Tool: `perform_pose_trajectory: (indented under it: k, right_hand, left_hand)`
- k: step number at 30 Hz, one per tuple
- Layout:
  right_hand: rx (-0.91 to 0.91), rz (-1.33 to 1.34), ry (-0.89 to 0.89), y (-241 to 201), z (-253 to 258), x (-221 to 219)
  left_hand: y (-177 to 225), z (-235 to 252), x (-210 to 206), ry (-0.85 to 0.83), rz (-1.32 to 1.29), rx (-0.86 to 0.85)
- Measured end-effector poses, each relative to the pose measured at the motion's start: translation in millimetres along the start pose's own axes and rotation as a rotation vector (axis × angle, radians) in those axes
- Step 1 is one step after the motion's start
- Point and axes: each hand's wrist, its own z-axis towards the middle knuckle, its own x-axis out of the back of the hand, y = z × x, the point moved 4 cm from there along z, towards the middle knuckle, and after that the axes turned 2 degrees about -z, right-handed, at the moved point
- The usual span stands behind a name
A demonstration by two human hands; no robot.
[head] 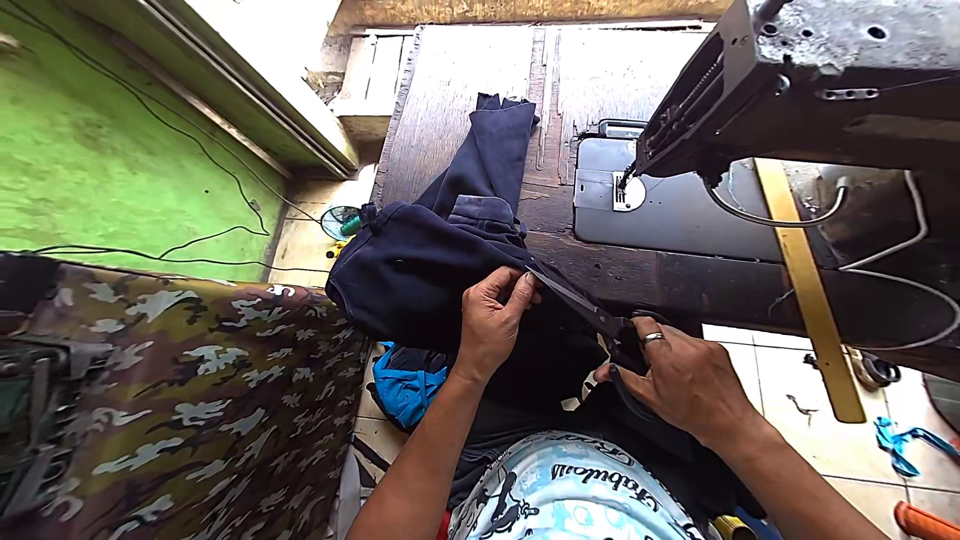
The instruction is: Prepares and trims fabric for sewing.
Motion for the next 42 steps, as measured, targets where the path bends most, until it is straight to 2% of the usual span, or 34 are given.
perform_pose_trajectory:
  k: [8,17,25,30,35,39,40,42]
  right_hand:
    - [0.017,0.081,-0.061,8,-3,0]
    - [0.069,0.005,0.020,13,-4,4]
    - [0.006,0.027,-0.028,12,-2,2]
    - [0.000,0.052,0.012,13,-8,-4]
    - [-0.352,0.077,-0.052,60,-16,12]
    - [-0.638,-0.032,-0.304,129,7,19]
    - [-0.685,-0.088,-0.348,138,13,21]
    - [-0.698,-0.143,-0.334,128,26,33]
  left_hand:
    - [0,1,2,-0.041,0.014,-0.002]
    - [3,3,1,-0.056,0.043,0.017]
    - [2,2,2,-0.076,0.066,0.018]
    - [4,2,4,-0.084,0.084,0.003]
    - [19,11,24,-0.062,0.238,-0.080]
    - [46,44,32,-0.021,0.242,-0.220]
    - [56,54,31,-0.018,0.225,-0.269]
    - [77,73,26,-0.017,0.198,-0.360]
